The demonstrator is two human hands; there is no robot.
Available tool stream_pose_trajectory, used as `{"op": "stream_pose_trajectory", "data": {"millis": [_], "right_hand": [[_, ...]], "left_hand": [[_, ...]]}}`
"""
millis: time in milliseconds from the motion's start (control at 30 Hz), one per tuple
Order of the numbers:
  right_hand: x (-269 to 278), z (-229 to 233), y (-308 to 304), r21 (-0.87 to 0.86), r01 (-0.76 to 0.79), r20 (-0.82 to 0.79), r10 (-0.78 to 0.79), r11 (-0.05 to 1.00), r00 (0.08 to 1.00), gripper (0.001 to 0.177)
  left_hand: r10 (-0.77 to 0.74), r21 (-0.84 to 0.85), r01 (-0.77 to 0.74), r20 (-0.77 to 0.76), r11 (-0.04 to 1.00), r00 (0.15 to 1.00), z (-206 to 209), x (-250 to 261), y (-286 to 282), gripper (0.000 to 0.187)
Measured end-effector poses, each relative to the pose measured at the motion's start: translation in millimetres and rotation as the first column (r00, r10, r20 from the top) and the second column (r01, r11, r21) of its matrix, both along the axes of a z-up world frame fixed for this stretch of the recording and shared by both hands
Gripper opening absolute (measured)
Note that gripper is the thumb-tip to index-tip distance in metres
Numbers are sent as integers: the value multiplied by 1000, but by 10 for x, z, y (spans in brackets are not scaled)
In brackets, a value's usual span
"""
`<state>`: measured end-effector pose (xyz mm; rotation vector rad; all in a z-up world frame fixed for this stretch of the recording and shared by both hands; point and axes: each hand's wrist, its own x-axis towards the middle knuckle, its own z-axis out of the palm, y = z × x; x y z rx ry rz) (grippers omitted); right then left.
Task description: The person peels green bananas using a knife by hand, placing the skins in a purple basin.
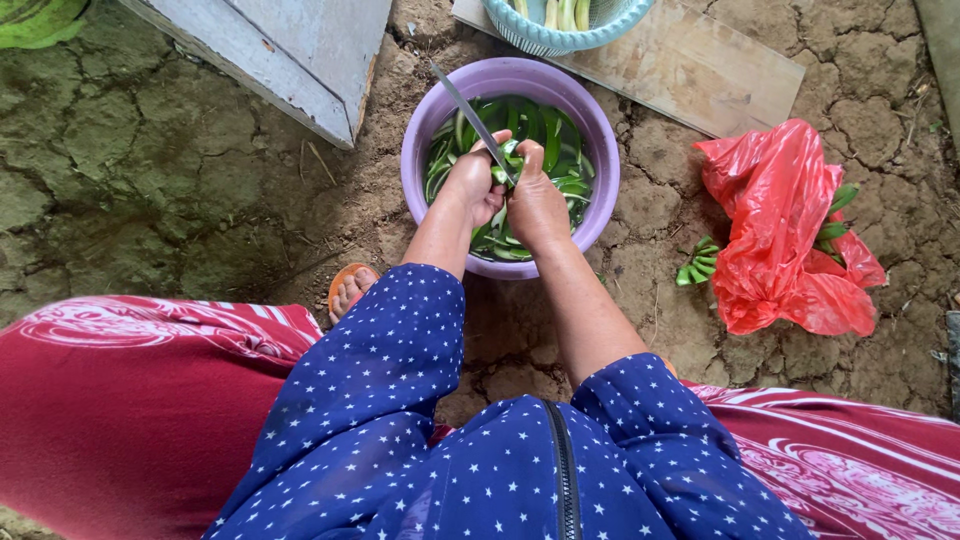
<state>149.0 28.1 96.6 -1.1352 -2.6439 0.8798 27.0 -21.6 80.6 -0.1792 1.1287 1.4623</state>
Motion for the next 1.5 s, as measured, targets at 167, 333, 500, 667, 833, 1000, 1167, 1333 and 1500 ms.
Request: {"op": "stream_pose_trajectory", "data": {"millis": [167, 333, 500, 667, 833, 1000, 1167, 1333, 1500], "right_hand": [[-75, -89, 66, -201, 144, 21, -143, 969, 990, 27], [-157, -130, 113, -339, 202, 6, -213, 919, 977, 38], [-112, -238, 532, -265, 290, 253, -224, 920, 941, 71], [-164, -801, 544, -432, 276, 199, -208, 858, 958, 73], [-116, -730, 209, -550, 176, 301, -3, 816, 954, 48], [-188, -69, -12, -101, -191, -24, 190, 976, 982, 74], [-170, 396, -202, -177, -132, 123, 155, 975, 980, 82], [-130, 553, -224, -171, -157, 131, 180, 973, 975, 86], [-121, 570, -209, -176, -181, 156, 209, 968, 966, 91]], "left_hand": [[18, -24, -17, 55, 1000, 998, 78, -26, 16, 33], [30, -41, -26, 97, 999, 995, -50, -85, -7, 28], [-131, -57, 141, 159, 988, 979, -13, -235, -274, 31], [-94, 17, 98, -155, 995, 983, 10, -514, -501, 44], [98, 182, -62, -196, 981, 976, -253, -597, -520, 51], [321, 144, -287, -379, 947, 868, -282, -599, -315, 55], [399, 136, -381, -455, 915, 796, -199, -520, -171, 58], [395, 150, -373, -515, 916, 761, -155, -489, -176, 55], [467, 333, -341, -467, 879, 751, -179, -470, -144, 52]]}}
